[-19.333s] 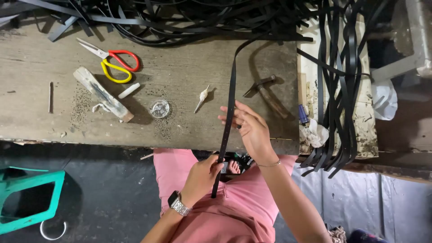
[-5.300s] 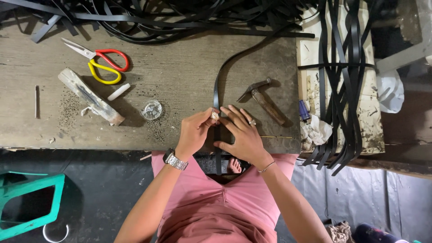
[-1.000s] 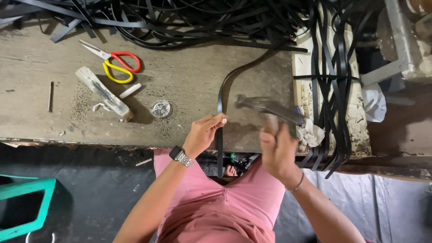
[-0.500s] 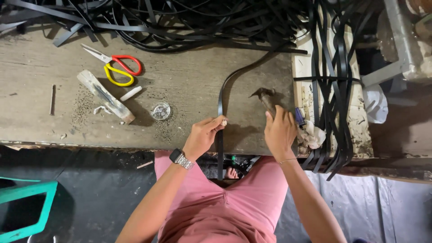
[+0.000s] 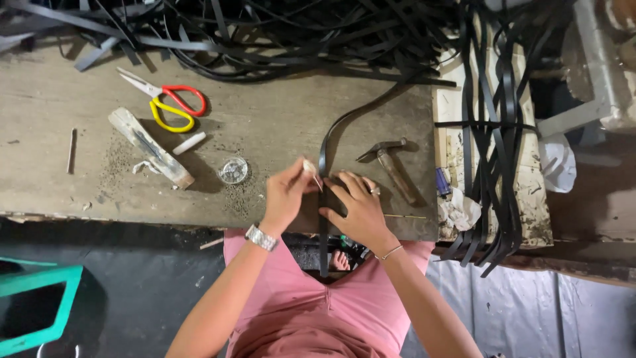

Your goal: Punching a series of holes into a long leather strap using a manual punch tool and a hammer.

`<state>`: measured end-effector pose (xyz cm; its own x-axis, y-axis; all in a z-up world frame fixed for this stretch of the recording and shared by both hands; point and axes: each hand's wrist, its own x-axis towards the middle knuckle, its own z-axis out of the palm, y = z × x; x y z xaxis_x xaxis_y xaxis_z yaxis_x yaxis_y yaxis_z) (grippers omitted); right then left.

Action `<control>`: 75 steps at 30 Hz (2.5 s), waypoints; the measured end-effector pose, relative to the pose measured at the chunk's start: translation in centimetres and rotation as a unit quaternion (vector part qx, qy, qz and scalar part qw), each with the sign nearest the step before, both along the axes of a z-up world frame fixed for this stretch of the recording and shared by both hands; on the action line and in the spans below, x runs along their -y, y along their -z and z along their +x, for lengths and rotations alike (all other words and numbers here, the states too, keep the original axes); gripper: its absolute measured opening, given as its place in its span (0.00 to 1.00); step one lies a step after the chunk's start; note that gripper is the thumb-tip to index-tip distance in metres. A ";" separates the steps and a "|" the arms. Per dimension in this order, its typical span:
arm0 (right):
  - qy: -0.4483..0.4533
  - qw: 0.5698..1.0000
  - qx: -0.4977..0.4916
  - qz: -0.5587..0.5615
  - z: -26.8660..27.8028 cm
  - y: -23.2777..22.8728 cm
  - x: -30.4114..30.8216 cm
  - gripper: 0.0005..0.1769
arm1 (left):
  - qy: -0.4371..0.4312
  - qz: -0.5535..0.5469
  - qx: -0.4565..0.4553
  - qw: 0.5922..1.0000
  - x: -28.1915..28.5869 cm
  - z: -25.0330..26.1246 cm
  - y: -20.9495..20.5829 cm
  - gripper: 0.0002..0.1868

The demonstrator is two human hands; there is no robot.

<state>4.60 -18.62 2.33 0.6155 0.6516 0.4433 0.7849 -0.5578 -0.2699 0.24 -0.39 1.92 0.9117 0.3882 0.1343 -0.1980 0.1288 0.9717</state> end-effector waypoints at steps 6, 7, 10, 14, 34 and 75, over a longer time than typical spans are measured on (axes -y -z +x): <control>-0.012 0.999 -0.037 0.023 -0.9 -1.5 0.1 0.31 | -0.026 -0.051 -0.005 0.998 -0.6 1.0 1.8 0.17; -0.015 0.999 -0.032 0.016 -0.8 -1.5 0.1 0.32 | -0.031 0.000 0.003 1.000 -0.6 1.0 2.1 0.18; -0.019 0.999 -0.033 0.011 -0.8 -2.0 0.0 0.31 | -0.031 0.063 0.009 0.998 -0.4 0.8 1.6 0.18; -0.018 0.999 -0.040 0.007 -0.8 -2.1 0.0 0.31 | -0.023 0.130 0.010 0.991 -0.5 0.6 1.5 0.16; 0.229 0.970 0.043 -0.071 3.1 -1.4 4.6 0.24 | -0.037 0.336 0.120 0.933 0.6 -0.1 2.6 0.18; 0.285 0.958 -0.005 -0.026 2.6 -1.4 5.4 0.20 | 0.011 0.281 0.135 0.950 0.5 -0.2 2.5 0.21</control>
<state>7.24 -24.04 3.75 0.8819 0.2301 0.4114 0.3470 -0.9076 -0.2362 0.00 -0.90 -0.60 0.8215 0.1667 0.5454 -0.4538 -0.3879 0.8022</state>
